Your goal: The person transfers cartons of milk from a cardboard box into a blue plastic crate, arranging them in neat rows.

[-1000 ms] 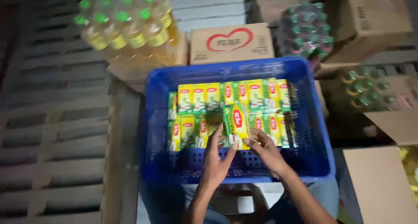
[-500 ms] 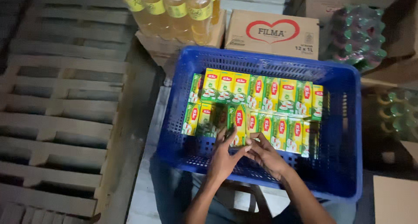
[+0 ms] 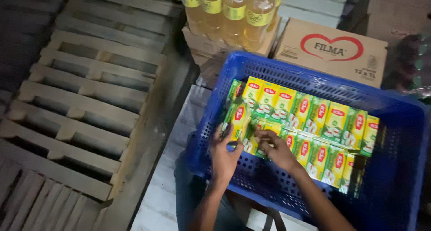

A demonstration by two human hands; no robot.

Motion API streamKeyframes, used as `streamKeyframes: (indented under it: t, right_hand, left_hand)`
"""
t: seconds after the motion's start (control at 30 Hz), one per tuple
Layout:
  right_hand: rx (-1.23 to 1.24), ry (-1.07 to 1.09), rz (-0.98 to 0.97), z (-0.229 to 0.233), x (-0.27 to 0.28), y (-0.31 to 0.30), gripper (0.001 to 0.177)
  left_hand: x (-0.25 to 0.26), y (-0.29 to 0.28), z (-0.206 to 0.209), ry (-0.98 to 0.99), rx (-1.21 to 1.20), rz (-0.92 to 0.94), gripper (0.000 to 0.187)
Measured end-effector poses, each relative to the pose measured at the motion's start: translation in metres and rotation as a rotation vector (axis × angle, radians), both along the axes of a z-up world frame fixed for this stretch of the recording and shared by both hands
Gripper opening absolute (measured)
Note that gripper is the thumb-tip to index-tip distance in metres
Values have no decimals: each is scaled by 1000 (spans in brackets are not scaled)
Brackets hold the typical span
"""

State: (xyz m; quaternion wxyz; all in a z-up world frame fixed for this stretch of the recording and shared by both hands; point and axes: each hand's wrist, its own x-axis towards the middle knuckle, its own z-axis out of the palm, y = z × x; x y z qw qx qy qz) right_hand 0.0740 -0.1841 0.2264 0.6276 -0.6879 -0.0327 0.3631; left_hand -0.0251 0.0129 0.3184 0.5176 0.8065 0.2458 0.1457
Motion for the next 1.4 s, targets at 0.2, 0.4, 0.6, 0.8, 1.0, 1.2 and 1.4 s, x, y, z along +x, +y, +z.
streamKeyframes:
  t: [0.2,0.4,0.6,0.8,1.0,1.2,1.4]
  right_hand:
    - [-675,-1039,269,-41,35,24,40]
    - [-884,-1079,523,-40,47,48,90]
    - [-1030,-979,585,-58,48,51,103]
    - [-975,-1016,525,-62,46,46,105]
    - [-988,-1099,499,-56,44,47,114]
    - [-1023,-1129,491,-55,40,49,114]
    - [-1000,-1025,518,-51,37,51,111]
  left_hand:
    - [29,6,-10,-214,577,62,57]
    - [61,8,-63,-203,710,73,70]
    - [85,20,-96,-160,722,-9,64]
    - [100,32,-118,-129,716,-42,61]
    - [118,35,-166,60,791,-64,66]
    - [119,36,-171,263,971,-201,76]
    - [134,38,-172,107,1250,-244,45]
